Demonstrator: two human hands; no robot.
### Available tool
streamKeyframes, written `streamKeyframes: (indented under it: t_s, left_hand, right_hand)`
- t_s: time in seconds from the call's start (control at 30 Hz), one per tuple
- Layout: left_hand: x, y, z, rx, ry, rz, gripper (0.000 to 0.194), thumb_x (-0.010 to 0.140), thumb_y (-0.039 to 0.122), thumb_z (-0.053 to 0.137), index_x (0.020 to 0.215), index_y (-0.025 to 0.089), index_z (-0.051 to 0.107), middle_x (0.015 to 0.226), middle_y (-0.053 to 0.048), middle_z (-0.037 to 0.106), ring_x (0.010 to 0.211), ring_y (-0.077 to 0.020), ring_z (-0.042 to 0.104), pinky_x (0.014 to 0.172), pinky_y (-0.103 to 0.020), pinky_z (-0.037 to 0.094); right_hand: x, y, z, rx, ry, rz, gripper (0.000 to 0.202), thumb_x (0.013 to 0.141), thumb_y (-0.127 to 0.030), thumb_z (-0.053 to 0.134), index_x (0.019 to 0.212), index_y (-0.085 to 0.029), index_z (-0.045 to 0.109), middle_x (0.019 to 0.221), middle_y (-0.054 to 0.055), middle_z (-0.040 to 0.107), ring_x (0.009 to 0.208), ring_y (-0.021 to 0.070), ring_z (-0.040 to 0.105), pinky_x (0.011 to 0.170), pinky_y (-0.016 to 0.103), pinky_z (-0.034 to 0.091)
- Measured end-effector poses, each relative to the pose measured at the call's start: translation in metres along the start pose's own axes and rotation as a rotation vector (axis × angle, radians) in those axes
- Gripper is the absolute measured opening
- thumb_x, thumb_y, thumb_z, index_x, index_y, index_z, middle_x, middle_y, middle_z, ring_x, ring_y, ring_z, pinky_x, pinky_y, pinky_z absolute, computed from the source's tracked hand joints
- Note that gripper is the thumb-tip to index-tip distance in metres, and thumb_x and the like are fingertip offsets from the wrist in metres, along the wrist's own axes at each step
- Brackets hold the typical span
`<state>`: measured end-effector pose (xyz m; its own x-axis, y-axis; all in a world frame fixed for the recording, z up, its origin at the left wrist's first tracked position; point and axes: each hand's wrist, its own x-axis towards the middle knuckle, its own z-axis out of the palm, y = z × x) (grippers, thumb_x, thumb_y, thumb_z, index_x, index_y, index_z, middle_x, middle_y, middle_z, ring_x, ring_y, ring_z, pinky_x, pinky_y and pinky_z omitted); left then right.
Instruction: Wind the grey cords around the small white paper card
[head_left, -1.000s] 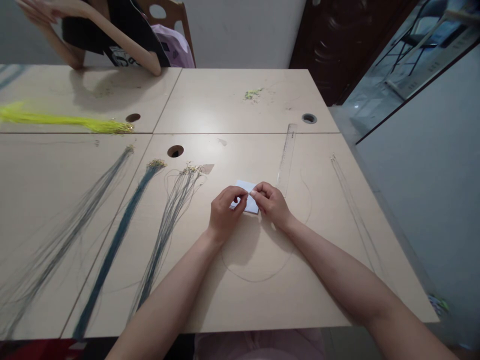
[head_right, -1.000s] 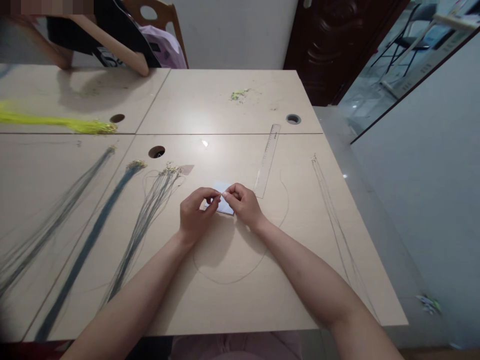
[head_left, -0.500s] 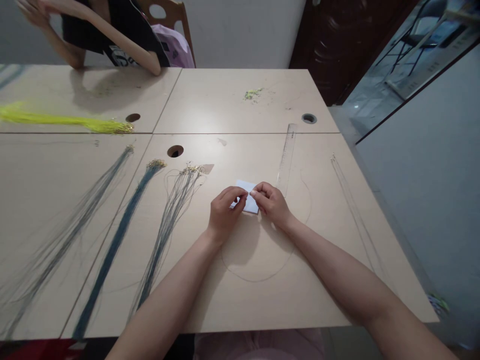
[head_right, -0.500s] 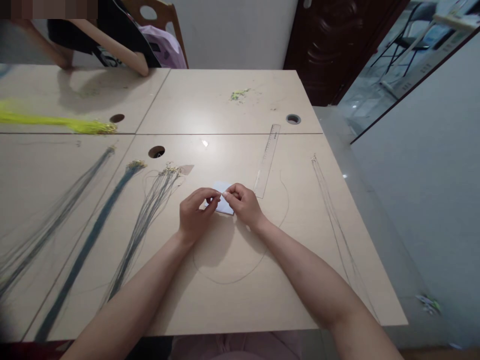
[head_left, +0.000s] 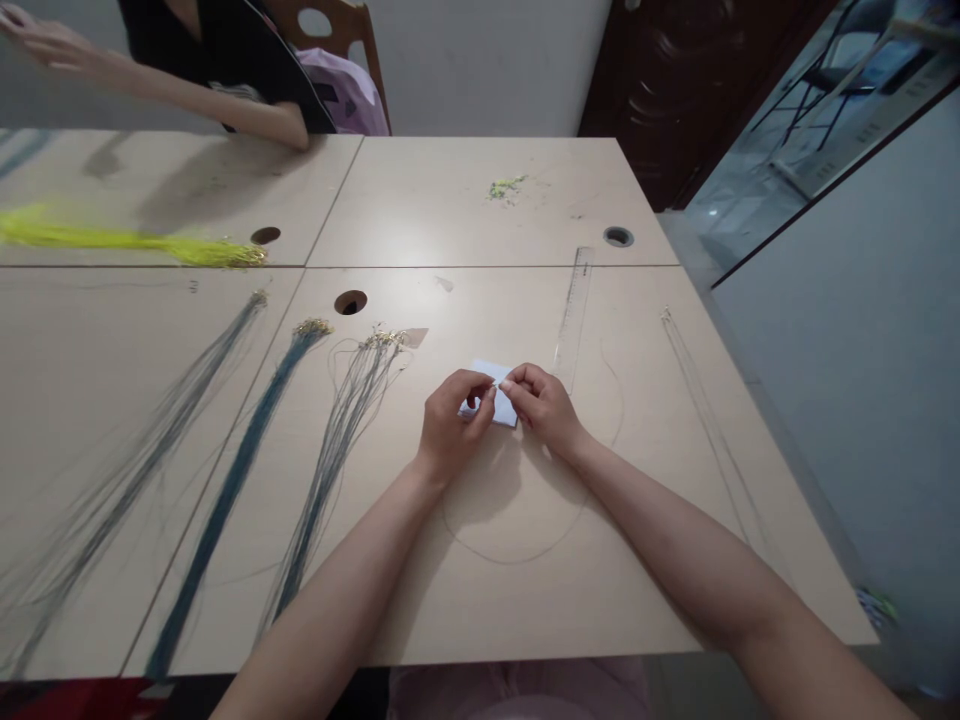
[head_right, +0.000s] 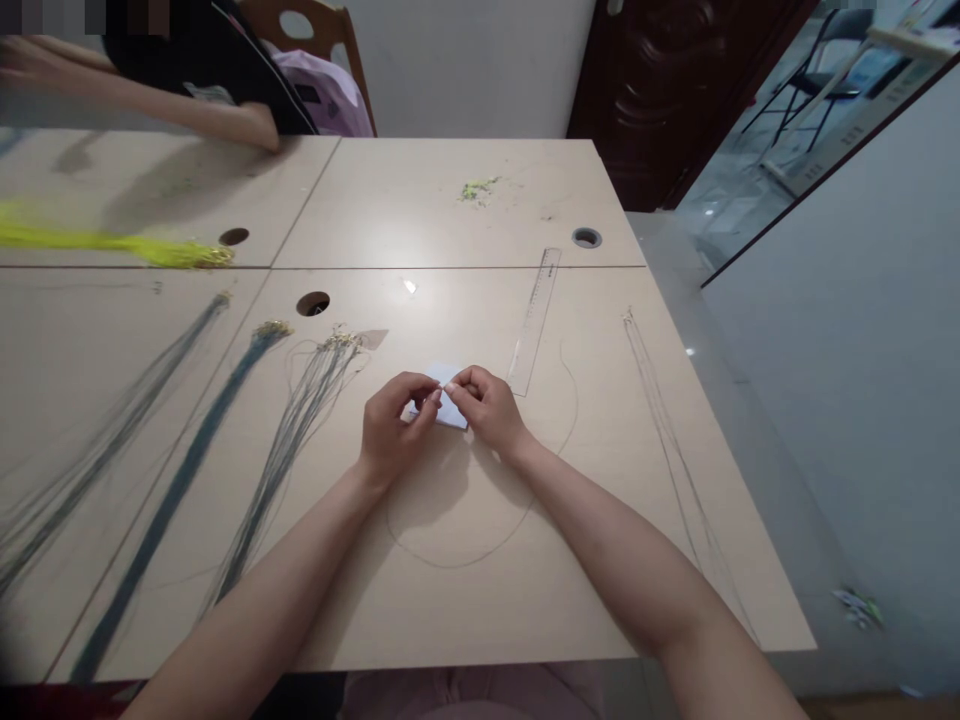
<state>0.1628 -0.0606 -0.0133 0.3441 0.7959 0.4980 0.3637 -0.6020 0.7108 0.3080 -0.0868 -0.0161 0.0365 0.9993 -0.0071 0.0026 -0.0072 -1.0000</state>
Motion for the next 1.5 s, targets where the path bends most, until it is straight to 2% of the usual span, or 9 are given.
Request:
streamKeyframes:
  t_s: [0.23, 0.77, 1.5]
  left_hand:
    - [0.0002, -0.0040, 0.0018, -0.007, 0.038, 0.064, 0.007, 0.077, 0.012, 0.054, 0.081, 0.017, 0.056, 0.074, 0.000, 0.058, 0.064, -0.0079, 0.050, 0.060, -0.021, 0.043]
    - [-0.0003, -0.0044, 0.0019, 0.006, 0.094, 0.102, 0.009, 0.075, 0.009, 0.057, 0.079, 0.017, 0.057, 0.073, 0.000, 0.062, 0.063, -0.0070, 0.052, 0.059, -0.019, 0.044]
    - [-0.0004, -0.0047, 0.0021, 0.005, 0.096, 0.126, 0.009, 0.076, 0.010, 0.057, 0.080, 0.018, 0.058, 0.074, -0.001, 0.064, 0.064, -0.0077, 0.055, 0.058, -0.020, 0.046]
  right_hand:
    - [0.0006, -0.0006, 0.0003, -0.001, 0.001, -0.013, 0.019, 0.078, -0.033, 0.054, 0.069, -0.018, 0.049, 0.045, -0.007, 0.040, 0.040, 0.0069, 0.035, 0.042, 0.021, 0.028]
    - [0.0009, 0.0012, -0.0004, 0.009, -0.001, 0.005, 0.019, 0.077, -0.034, 0.055, 0.069, -0.018, 0.049, 0.043, -0.008, 0.039, 0.038, 0.0068, 0.034, 0.041, 0.021, 0.027]
    - [0.0007, -0.0016, -0.0006, 0.061, -0.027, 0.016, 0.016, 0.078, -0.030, 0.054, 0.068, -0.018, 0.048, 0.042, -0.008, 0.038, 0.038, 0.0068, 0.033, 0.041, 0.021, 0.026]
